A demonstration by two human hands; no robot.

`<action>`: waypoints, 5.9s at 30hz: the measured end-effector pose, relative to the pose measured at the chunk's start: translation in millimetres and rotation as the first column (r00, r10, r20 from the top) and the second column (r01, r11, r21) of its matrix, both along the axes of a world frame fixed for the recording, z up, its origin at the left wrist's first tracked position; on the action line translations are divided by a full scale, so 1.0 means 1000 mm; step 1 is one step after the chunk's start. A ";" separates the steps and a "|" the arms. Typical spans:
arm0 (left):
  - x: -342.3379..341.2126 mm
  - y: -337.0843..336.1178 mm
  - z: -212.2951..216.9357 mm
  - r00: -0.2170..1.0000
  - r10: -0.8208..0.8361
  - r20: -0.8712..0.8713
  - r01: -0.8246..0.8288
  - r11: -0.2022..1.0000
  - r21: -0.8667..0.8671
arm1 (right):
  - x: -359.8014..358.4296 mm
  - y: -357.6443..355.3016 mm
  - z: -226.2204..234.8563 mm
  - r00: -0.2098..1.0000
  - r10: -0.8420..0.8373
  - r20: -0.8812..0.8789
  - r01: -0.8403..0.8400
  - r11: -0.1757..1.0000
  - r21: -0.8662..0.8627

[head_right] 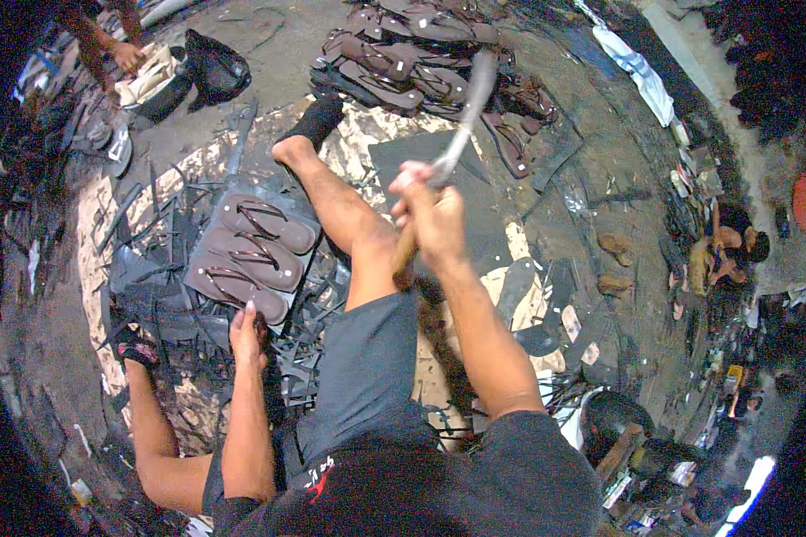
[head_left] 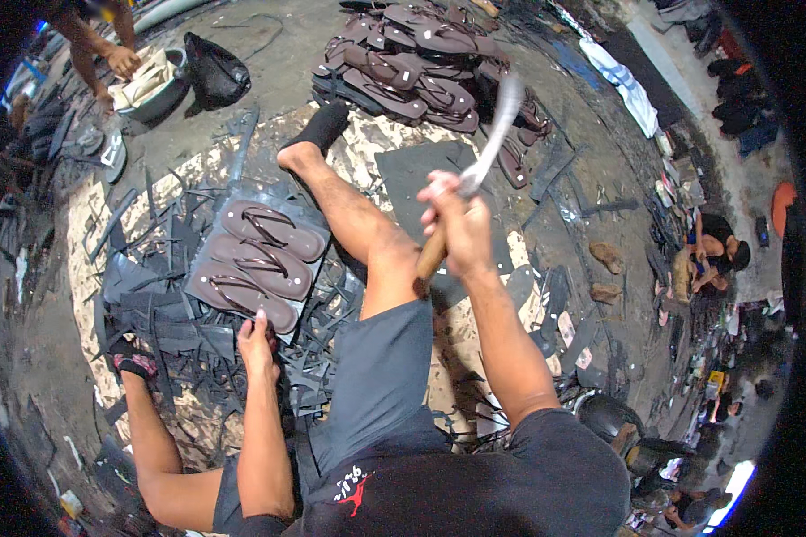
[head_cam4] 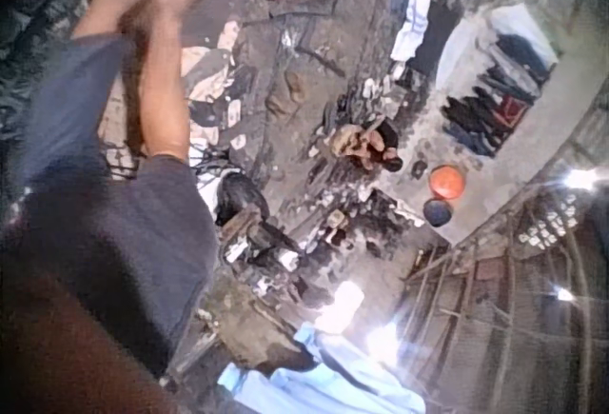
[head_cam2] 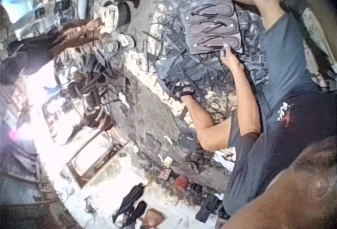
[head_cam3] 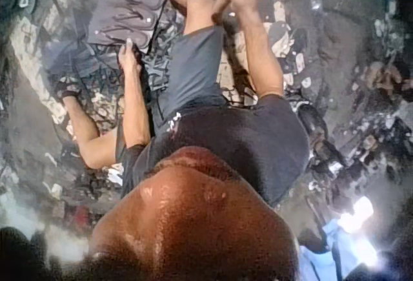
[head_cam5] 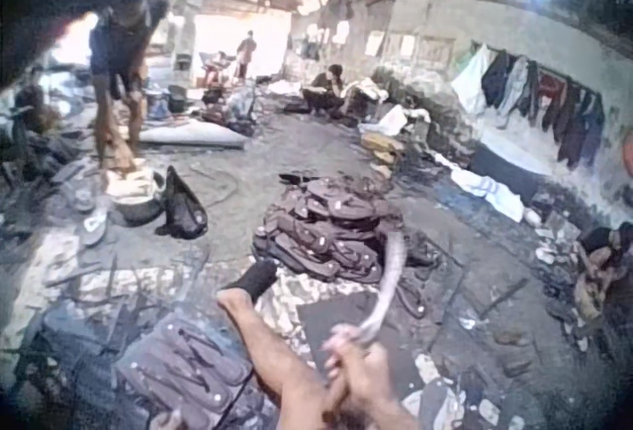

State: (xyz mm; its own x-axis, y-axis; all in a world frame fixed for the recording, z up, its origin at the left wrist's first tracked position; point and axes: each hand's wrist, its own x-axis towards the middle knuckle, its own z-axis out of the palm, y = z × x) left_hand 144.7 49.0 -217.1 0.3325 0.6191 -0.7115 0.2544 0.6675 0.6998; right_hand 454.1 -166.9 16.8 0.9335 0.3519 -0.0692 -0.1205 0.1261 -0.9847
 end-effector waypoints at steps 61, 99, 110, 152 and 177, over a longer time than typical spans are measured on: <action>-0.052 0.017 0.102 0.892 0.446 0.075 -0.363 0.804 -0.470 | -0.146 0.291 -0.171 0.059 0.891 0.449 -0.225 0.450 -0.864; -0.203 -0.041 0.286 0.962 0.195 0.190 -0.261 0.856 0.446 | -0.288 0.168 0.022 -0.167 0.892 0.420 -0.734 0.172 -0.657; -0.211 -0.037 0.282 0.930 0.134 0.342 -0.247 0.918 0.311 | -0.289 0.208 0.058 -0.345 0.856 0.385 -0.761 -0.015 -0.649; -0.130 -0.058 0.233 0.386 0.643 0.661 -0.741 0.643 -0.192 | -0.247 0.114 0.011 0.119 0.991 0.057 -0.895 0.132 -0.426; -0.171 -0.090 0.206 0.482 0.630 0.609 -0.626 0.734 -0.264 | -0.316 0.219 -0.022 -0.202 0.931 0.303 -0.725 0.066 -0.686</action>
State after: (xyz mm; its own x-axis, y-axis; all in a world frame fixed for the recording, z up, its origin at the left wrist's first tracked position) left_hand -25.9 -41.4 -11.4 0.2088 0.8447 -0.4928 -0.7243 0.4722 0.5025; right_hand 137.7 52.5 -5.3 -0.3979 0.9174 -0.0039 0.5813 0.2488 -0.7747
